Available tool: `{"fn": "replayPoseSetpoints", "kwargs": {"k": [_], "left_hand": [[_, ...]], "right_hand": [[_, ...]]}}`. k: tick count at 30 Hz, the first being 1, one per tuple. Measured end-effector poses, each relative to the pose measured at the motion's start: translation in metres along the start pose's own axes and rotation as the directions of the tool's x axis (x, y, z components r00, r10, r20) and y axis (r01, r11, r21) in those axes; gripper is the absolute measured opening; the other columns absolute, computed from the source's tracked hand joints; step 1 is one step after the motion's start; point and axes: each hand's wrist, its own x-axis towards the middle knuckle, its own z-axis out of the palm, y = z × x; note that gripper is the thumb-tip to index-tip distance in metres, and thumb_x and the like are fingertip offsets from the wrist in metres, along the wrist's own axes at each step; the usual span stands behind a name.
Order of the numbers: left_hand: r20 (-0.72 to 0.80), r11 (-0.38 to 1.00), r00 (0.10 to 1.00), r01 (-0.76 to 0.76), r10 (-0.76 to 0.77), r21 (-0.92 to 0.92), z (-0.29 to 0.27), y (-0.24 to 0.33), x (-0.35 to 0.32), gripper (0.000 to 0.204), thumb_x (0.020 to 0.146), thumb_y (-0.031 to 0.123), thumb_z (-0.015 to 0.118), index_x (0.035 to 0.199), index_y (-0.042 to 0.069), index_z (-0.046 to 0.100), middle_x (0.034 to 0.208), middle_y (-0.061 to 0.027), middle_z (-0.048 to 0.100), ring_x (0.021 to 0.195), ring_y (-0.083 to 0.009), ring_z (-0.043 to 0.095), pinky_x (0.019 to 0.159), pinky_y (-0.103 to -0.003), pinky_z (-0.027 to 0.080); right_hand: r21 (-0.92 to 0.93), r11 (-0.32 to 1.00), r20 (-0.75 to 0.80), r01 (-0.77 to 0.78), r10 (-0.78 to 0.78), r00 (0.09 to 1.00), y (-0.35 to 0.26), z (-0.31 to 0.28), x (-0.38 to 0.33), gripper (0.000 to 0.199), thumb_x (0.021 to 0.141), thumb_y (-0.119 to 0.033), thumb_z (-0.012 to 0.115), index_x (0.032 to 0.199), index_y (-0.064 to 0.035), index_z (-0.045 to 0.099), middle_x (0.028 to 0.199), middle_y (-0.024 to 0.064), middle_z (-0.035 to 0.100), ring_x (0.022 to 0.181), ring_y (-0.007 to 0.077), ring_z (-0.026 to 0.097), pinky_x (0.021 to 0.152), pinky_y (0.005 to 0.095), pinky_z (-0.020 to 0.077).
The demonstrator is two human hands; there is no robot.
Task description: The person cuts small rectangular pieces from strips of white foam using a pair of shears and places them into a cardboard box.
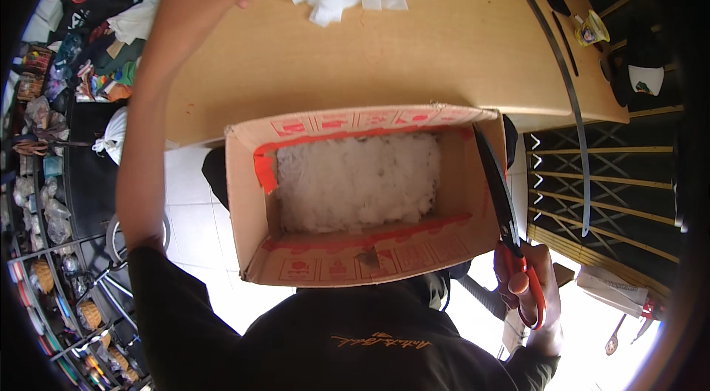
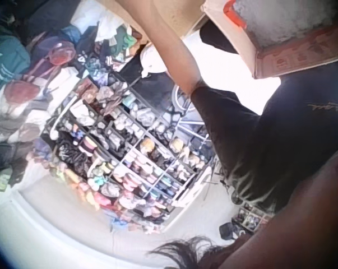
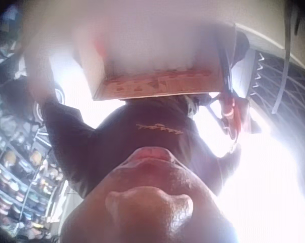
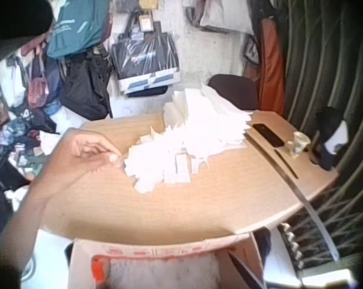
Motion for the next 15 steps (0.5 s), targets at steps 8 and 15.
{"fn": "replayPoseSetpoints", "kwargs": {"k": [8, 15], "left_hand": [[0.044, 0.952, 0.996, -0.081, 0.072, 0.294, 0.091, -0.057, -0.004, 0.023, 0.083, 0.012, 0.067, 0.098, -0.005, 0.065, 0.088, -0.0198, 0.065, 0.077, -0.0317, 0.065, 0.072, -0.038, 0.051], [0.113, 0.887, 0.993, -0.035, -0.020, 0.461, 0.094, -0.048, -0.006, 0.024, 0.083, 0.012, 0.067, 0.099, -0.006, 0.064, 0.094, -0.0210, 0.064, 0.083, -0.0354, 0.064, 0.076, -0.042, 0.051]], "right_hand": [[-0.175, 0.976, 0.127, -0.132, 0.155, 0.980, 0.001, -0.016, 0.009, 0.070, 0.072, -0.072, 0.059, 0.073, -0.0026, 0.046, 0.053, -0.0034, 0.037, 0.039, 0.0041, 0.036, 0.035, 0.0193, 0.0265], [-0.168, 0.979, 0.080, -0.115, 0.130, 0.988, 0.006, -0.015, 0.007, 0.070, 0.073, -0.072, 0.059, 0.075, -0.0023, 0.047, 0.054, -0.0029, 0.039, 0.039, 0.0033, 0.035, 0.035, 0.0196, 0.0255]]}}
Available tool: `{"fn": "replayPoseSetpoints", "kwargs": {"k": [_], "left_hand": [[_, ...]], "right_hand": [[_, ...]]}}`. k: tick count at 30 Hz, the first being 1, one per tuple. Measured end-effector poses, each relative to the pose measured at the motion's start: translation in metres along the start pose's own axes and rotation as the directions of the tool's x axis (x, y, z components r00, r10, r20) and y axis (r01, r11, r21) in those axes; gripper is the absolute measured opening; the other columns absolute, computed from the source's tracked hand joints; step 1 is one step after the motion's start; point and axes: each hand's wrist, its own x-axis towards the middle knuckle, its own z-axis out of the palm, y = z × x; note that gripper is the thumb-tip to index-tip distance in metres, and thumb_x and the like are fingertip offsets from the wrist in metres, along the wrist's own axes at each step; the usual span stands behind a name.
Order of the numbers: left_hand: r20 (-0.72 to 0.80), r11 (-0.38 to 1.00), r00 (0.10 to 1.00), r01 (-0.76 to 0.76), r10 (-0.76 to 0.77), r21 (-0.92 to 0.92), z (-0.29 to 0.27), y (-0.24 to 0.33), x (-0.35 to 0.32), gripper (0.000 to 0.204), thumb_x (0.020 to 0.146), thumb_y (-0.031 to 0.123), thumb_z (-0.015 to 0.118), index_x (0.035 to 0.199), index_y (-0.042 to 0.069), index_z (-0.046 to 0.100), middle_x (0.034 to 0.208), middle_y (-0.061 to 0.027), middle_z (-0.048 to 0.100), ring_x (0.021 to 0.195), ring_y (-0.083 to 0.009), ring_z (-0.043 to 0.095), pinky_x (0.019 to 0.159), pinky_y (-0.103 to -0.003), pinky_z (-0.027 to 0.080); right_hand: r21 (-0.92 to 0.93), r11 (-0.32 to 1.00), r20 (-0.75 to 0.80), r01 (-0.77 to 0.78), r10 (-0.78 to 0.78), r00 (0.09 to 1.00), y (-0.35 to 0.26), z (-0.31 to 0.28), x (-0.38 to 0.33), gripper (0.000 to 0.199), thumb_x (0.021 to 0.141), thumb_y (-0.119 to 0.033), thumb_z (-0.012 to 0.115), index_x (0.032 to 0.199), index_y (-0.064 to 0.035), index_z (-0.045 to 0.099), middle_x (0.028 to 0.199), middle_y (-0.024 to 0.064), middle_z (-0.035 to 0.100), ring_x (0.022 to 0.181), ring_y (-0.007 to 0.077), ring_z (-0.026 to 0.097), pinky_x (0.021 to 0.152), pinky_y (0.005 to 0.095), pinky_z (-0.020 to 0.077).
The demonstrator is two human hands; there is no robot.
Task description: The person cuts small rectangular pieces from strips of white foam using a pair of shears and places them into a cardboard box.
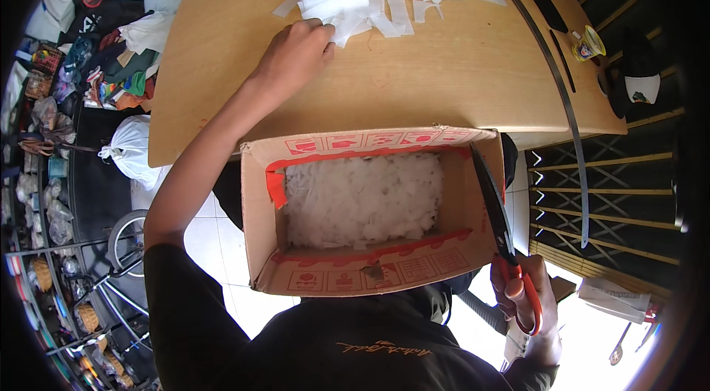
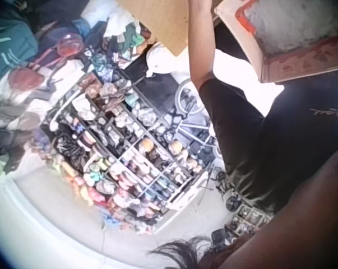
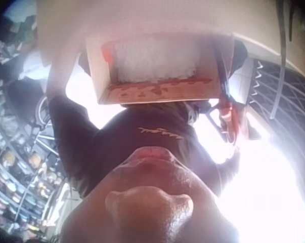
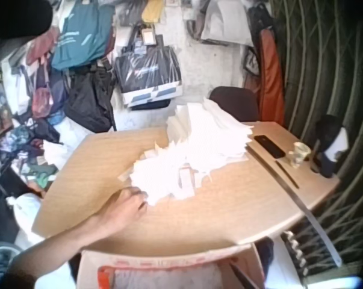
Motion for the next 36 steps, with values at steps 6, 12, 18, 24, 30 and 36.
{"fn": "replayPoseSetpoints", "kwargs": {"k": [6, 12, 18, 24, 30, 36], "left_hand": [[-0.018, 0.997, 0.999, -0.043, 0.044, 0.071, -0.019, 0.029, 0.010, 0.026, 0.083, 0.006, 0.064, 0.105, -0.006, 0.061, 0.101, -0.0188, 0.061, 0.092, -0.0354, 0.060, 0.080, -0.041, 0.049], [-0.031, 0.866, 0.868, -0.490, 0.495, 0.102, 0.017, 0.020, 0.058, 0.021, 0.074, -0.009, 0.055, 0.094, -0.006, 0.060, 0.095, -0.0188, 0.058, 0.090, -0.0340, 0.059, 0.081, -0.041, 0.050], [0.011, 0.966, 0.984, -0.170, 0.175, -0.192, 0.024, 0.013, 0.073, 0.023, 0.079, -0.002, 0.062, 0.101, -0.002, 0.069, 0.097, -0.0174, 0.066, 0.096, -0.0319, 0.060, 0.085, -0.039, 0.049], [-0.270, 0.947, 0.963, -0.077, -0.010, -0.312, -0.005, 0.038, 0.081, 0.015, 0.084, 0.006, 0.065, 0.097, 0.001, 0.071, 0.086, -0.0188, 0.064, 0.082, -0.0311, 0.063, 0.072, -0.039, 0.050], [-0.266, 0.966, 0.929, -0.242, 0.258, 0.090, 0.032, 0.036, 0.105, 0.018, 0.075, -0.008, 0.061, 0.090, -0.003, 0.069, 0.086, -0.0162, 0.065, 0.071, -0.0289, 0.063, 0.064, -0.037, 0.052], [-0.003, 0.977, 0.977, -0.214, 0.214, 0.015, 0.059, 0.040, 0.106, 0.012, 0.079, 0.002, 0.062, 0.085, -0.007, 0.067, 0.092, -0.0244, 0.064, 0.082, -0.0378, 0.064, 0.073, -0.042, 0.053]], "right_hand": [[-0.013, 0.999, 0.018, -0.038, 0.038, 0.999, -0.006, 0.000, 0.001, 0.072, 0.070, -0.073, 0.061, 0.072, -0.0023, 0.047, 0.052, -0.0043, 0.038, 0.039, 0.0030, 0.035, 0.035, 0.0189, 0.0256], [-0.041, 0.999, 0.015, -0.025, 0.025, 1.000, -0.005, 0.002, 0.002, 0.072, 0.071, -0.072, 0.062, 0.068, -0.0015, 0.051, 0.049, -0.0031, 0.041, 0.039, 0.0055, 0.039, 0.038, 0.0219, 0.0283], [-0.143, 0.989, 0.063, -0.031, 0.041, 0.997, 0.001, -0.007, -0.003, 0.069, 0.077, -0.068, 0.060, 0.067, -0.0004, 0.056, 0.049, 0.0005, 0.046, 0.043, 0.0103, 0.046, 0.041, 0.0271, 0.0331], [-0.122, 0.992, 0.085, -0.021, 0.032, 0.996, 0.005, -0.010, -0.003, 0.069, 0.079, -0.068, 0.058, 0.068, 0.0006, 0.057, 0.050, 0.0013, 0.047, 0.044, 0.0112, 0.046, 0.042, 0.0285, 0.0337], [-0.117, 0.993, 0.085, 0.025, -0.015, 0.996, -0.002, -0.006, 0.000, 0.068, 0.080, -0.066, 0.057, 0.071, 0.0018, 0.059, 0.053, 0.0028, 0.049, 0.045, 0.0118, 0.047, 0.043, 0.0286, 0.0336], [-0.131, 0.990, 0.059, 0.058, -0.051, 0.997, 0.000, -0.004, 0.004, 0.076, 0.072, -0.075, 0.057, 0.062, -0.0002, 0.051, 0.046, -0.0025, 0.042, 0.037, 0.0053, 0.043, 0.036, 0.0197, 0.0317]]}}
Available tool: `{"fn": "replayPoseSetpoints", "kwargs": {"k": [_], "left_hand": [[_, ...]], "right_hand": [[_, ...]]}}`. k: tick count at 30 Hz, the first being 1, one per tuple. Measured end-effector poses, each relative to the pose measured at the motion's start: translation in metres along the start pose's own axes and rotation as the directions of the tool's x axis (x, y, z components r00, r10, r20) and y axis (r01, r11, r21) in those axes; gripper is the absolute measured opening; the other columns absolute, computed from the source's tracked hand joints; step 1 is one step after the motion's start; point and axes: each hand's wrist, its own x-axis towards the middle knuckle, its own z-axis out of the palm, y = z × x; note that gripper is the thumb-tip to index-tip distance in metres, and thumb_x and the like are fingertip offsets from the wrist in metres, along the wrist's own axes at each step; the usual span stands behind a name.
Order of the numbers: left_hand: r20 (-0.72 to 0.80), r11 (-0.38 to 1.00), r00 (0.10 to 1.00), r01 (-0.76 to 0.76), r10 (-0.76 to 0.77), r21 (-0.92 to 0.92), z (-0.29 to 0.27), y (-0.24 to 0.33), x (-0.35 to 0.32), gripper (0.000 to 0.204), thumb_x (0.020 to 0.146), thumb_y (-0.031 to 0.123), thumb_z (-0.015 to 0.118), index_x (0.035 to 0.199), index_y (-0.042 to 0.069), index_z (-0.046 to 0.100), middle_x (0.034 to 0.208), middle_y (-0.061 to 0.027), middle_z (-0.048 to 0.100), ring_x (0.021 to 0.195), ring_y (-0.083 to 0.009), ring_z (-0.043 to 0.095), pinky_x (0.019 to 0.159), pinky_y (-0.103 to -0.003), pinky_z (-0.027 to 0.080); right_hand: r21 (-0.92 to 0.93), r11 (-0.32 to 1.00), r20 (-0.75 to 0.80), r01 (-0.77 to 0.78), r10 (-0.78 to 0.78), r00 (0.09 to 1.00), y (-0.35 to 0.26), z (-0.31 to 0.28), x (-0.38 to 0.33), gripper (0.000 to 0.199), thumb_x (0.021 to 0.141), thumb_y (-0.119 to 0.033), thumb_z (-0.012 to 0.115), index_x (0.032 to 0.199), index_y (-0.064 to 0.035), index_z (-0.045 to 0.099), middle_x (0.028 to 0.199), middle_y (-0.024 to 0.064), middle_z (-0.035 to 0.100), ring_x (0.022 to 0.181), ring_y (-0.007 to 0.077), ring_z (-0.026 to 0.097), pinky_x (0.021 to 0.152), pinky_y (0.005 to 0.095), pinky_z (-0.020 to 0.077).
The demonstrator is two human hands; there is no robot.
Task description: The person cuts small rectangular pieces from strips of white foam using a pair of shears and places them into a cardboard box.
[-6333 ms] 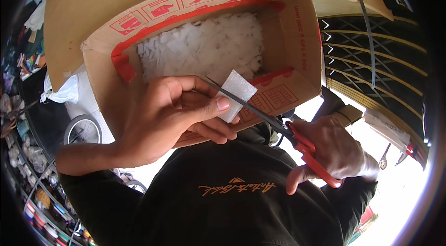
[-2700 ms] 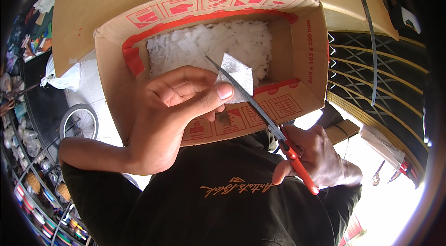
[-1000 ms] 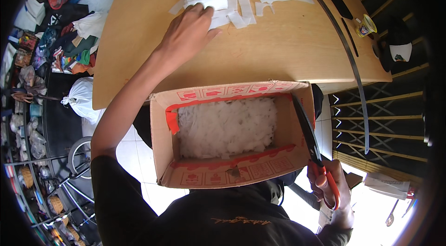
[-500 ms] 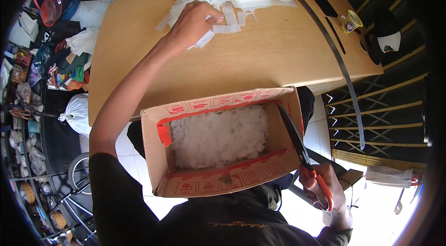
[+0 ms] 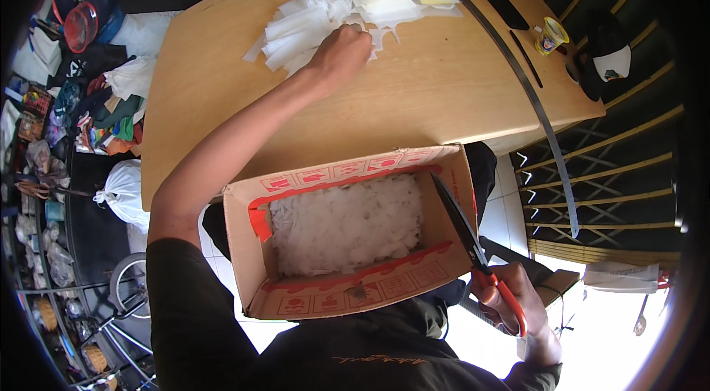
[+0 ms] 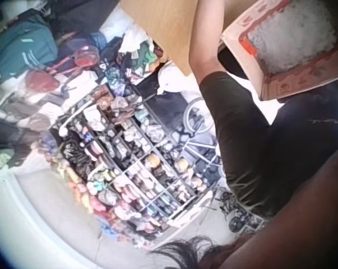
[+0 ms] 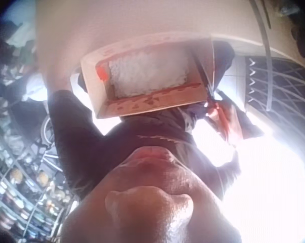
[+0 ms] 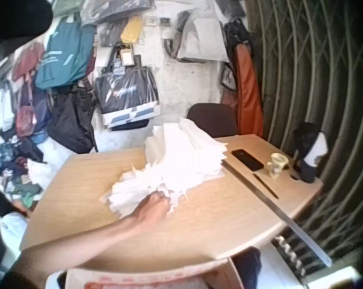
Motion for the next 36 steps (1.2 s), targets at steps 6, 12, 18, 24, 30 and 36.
{"fn": "replayPoseSetpoints", "kwargs": {"k": [6, 12, 18, 24, 30, 36], "left_hand": [[0.030, 0.993, 0.999, 0.037, -0.034, -0.110, -0.026, 0.021, 0.001, 0.032, 0.083, 0.021, 0.068, 0.086, -0.011, 0.065, 0.085, -0.0263, 0.064, 0.083, -0.0400, 0.064, 0.075, -0.043, 0.052], [0.199, 0.999, 0.980, -0.006, 0.013, -0.037, -0.029, 0.011, 0.010, 0.025, 0.079, 0.009, 0.064, 0.097, -0.009, 0.062, 0.088, -0.0268, 0.063, 0.086, -0.0405, 0.063, 0.077, -0.045, 0.051], [0.176, 0.994, 0.979, -0.111, 0.106, 0.021, -0.019, 0.010, 0.008, 0.022, 0.077, -0.004, 0.053, 0.098, -0.008, 0.061, 0.090, -0.0265, 0.061, 0.087, -0.0424, 0.061, 0.075, -0.047, 0.050], [-0.002, 0.951, 0.959, -0.281, 0.284, 0.127, -0.008, 0.001, -0.003, 0.023, 0.079, -0.005, 0.049, 0.094, -0.002, 0.066, 0.089, -0.0254, 0.062, 0.083, -0.0419, 0.062, 0.071, -0.045, 0.051], [-0.046, 0.995, 0.998, 0.029, -0.034, -0.096, -0.023, 0.003, -0.001, 0.024, 0.078, -0.001, 0.055, 0.095, 0.001, 0.071, 0.084, -0.0243, 0.067, 0.068, -0.0310, 0.066, 0.064, -0.037, 0.054], [-0.117, 0.725, 0.963, 0.101, -0.244, -0.681, -0.074, -0.008, -0.015, 0.021, 0.075, 0.000, 0.062, 0.094, 0.003, 0.071, 0.084, -0.0159, 0.070, 0.073, -0.0166, 0.067, 0.065, -0.027, 0.052]], "right_hand": [[0.042, 0.999, 0.057, -0.002, 0.000, 0.998, 0.002, -0.004, -0.004, 0.065, 0.081, -0.063, 0.058, 0.071, 0.0004, 0.060, 0.051, 0.0018, 0.049, 0.044, 0.0116, 0.047, 0.042, 0.0280, 0.0330], [0.039, 0.999, 0.085, -0.017, 0.014, 0.996, 0.002, -0.005, -0.004, 0.063, 0.081, -0.064, 0.058, 0.070, -0.0012, 0.059, 0.049, -0.0003, 0.048, 0.041, 0.0090, 0.049, 0.039, 0.0243, 0.0340], [0.027, 0.999, 0.096, -0.036, 0.034, 0.995, -0.001, -0.005, -0.003, 0.065, 0.080, -0.065, 0.057, 0.069, -0.0010, 0.058, 0.047, -0.0005, 0.048, 0.040, 0.0087, 0.051, 0.037, 0.0225, 0.0362], [0.075, 0.995, 0.083, -0.062, 0.056, 0.995, 0.003, -0.004, -0.007, 0.063, 0.080, -0.064, 0.058, 0.070, -0.0011, 0.059, 0.047, -0.0003, 0.048, 0.039, 0.0092, 0.052, 0.037, 0.0216, 0.0377], [0.081, 0.995, 0.089, -0.054, 0.047, 0.995, 0.000, -0.005, -0.005, 0.061, 0.081, -0.062, 0.058, 0.069, -0.0026, 0.057, 0.046, -0.0003, 0.049, 0.039, 0.0094, 0.053, 0.037, 0.0214, 0.0388], [0.065, 0.997, 0.106, -0.043, 0.036, 0.994, 0.000, -0.005, -0.003, 0.061, 0.081, -0.062, 0.058, 0.072, -0.0014, 0.058, 0.047, -0.0010, 0.048, 0.039, 0.0089, 0.053, 0.037, 0.0216, 0.0385]]}}
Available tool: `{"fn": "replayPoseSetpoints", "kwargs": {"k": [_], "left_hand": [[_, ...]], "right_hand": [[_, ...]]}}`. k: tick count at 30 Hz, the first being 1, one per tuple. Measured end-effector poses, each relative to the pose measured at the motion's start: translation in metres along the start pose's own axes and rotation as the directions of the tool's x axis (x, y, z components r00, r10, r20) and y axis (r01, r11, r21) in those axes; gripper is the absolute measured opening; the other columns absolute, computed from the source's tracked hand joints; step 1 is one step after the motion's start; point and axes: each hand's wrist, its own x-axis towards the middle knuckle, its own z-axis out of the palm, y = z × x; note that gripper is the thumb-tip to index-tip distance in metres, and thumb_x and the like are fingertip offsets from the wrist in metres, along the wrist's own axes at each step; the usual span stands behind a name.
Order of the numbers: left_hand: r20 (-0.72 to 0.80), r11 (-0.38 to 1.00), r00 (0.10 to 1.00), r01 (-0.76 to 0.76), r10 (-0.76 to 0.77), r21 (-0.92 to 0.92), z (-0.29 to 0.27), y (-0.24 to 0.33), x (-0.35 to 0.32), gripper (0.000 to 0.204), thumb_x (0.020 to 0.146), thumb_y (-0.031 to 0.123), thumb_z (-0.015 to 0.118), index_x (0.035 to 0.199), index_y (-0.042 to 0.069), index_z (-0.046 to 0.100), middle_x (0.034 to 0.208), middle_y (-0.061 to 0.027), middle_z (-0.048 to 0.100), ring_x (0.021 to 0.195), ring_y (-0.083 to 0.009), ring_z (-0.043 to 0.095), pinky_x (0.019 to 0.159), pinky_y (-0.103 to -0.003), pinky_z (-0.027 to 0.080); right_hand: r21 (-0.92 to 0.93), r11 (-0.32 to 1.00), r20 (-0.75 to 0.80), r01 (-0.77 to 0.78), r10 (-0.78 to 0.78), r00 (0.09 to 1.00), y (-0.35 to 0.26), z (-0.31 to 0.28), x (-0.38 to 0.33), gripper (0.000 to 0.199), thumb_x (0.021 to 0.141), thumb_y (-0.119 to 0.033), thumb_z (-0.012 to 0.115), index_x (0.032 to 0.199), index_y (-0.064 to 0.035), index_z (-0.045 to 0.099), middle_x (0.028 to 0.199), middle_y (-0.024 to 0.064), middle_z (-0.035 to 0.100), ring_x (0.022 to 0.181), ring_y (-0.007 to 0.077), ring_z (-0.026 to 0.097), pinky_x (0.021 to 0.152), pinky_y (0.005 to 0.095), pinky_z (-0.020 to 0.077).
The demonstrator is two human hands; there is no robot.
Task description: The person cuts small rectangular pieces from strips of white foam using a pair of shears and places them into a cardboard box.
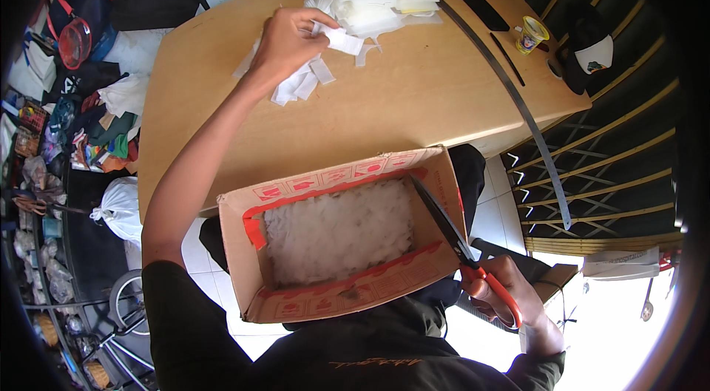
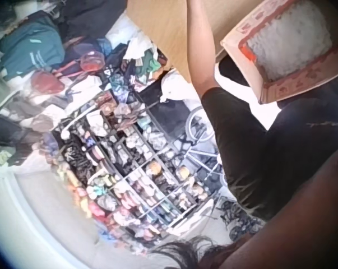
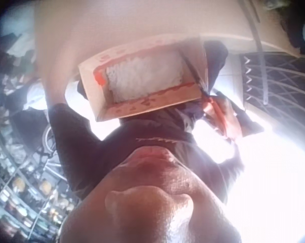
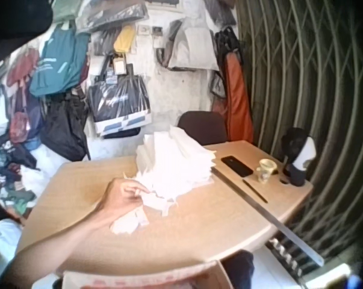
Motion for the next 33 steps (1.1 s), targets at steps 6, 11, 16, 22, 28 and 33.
{"fn": "replayPoseSetpoints", "kwargs": {"k": [6, 11, 16, 22, 28, 33], "left_hand": [[0.068, 0.923, 0.991, 0.132, -0.116, -0.361, -0.030, 0.047, -0.042, 0.015, 0.086, -0.001, 0.059, 0.099, -0.007, 0.063, 0.098, -0.0174, 0.066, 0.082, -0.0202, 0.068, 0.076, -0.027, 0.058], [0.186, 0.801, 0.974, 0.211, -0.127, -0.560, -0.019, 0.102, -0.100, 0.014, 0.086, 0.002, 0.062, 0.097, -0.007, 0.058, 0.094, -0.0128, 0.064, 0.079, -0.0194, 0.068, 0.075, -0.032, 0.059], [0.273, 0.780, 0.949, 0.288, -0.156, -0.556, -0.010, 0.136, -0.137, 0.016, 0.082, -0.003, 0.068, 0.092, -0.005, 0.056, 0.089, -0.0134, 0.063, 0.081, -0.0183, 0.068, 0.073, -0.028, 0.059], [0.305, 0.732, 0.941, 0.309, -0.145, -0.607, 0.011, 0.145, -0.158, 0.020, 0.083, -0.007, 0.064, 0.096, -0.006, 0.048, 0.088, -0.0146, 0.063, 0.086, -0.0190, 0.068, 0.074, -0.030, 0.060], [0.370, 0.761, 0.915, 0.355, -0.163, -0.542, 0.009, 0.144, -0.167, 0.027, 0.088, -0.002, 0.060, 0.112, -0.011, 0.051, 0.100, -0.0240, 0.066, 0.087, -0.0243, 0.069, 0.076, -0.033, 0.059], [0.396, 0.739, 0.907, 0.366, -0.146, -0.566, 0.013, 0.139, -0.170, 0.022, 0.090, 0.000, 0.060, 0.107, -0.013, 0.056, 0.102, -0.0247, 0.066, 0.086, -0.0258, 0.069, 0.076, -0.033, 0.059]], "right_hand": [[0.063, 0.997, 0.006, 0.051, -0.051, 0.999, -0.004, 0.003, 0.005, 0.059, 0.079, -0.060, 0.060, 0.074, -0.0015, 0.058, 0.048, -0.0010, 0.047, 0.040, 0.0078, 0.050, 0.038, 0.0220, 0.0366], [0.221, 0.963, -0.192, 0.156, -0.113, 0.975, -0.017, 0.009, 0.007, 0.065, 0.073, -0.061, 0.070, 0.072, 0.0016, 0.055, 0.055, 0.0005, 0.049, 0.043, 0.0060, 0.047, 0.038, 0.0222, 0.0347], [0.272, 0.890, -0.362, 0.367, -0.259, 0.896, -0.030, 0.010, 0.036, 0.060, 0.075, -0.052, 0.074, 0.083, 0.0060, 0.061, 0.055, -0.0011, 0.050, 0.044, 0.0044, 0.043, 0.039, 0.0197, 0.0297], [0.321, 0.779, -0.381, 0.538, -0.414, 0.827, -0.059, 0.028, 0.067, 0.042, 0.076, -0.027, 0.081, 0.098, 0.0067, 0.067, 0.083, 0.0084, 0.067, 0.072, 0.0107, 0.060, 0.068, 0.0252, 0.0459], [0.365, 0.841, -0.363, 0.400, -0.267, 0.893, -0.074, 0.033, 0.063, 0.028, 0.080, -0.012, 0.076, 0.099, 0.0059, 0.067, 0.082, 0.0076, 0.067, 0.073, 0.0103, 0.060, 0.070, 0.0249, 0.0467], [0.306, 0.876, -0.403, 0.372, -0.234, 0.885, -0.071, 0.033, 0.065, 0.021, 0.080, -0.012, 0.075, 0.092, 0.0040, 0.067, 0.058, -0.0029, 0.054, 0.050, 0.0026, 0.044, 0.047, 0.0208, 0.0322]]}}
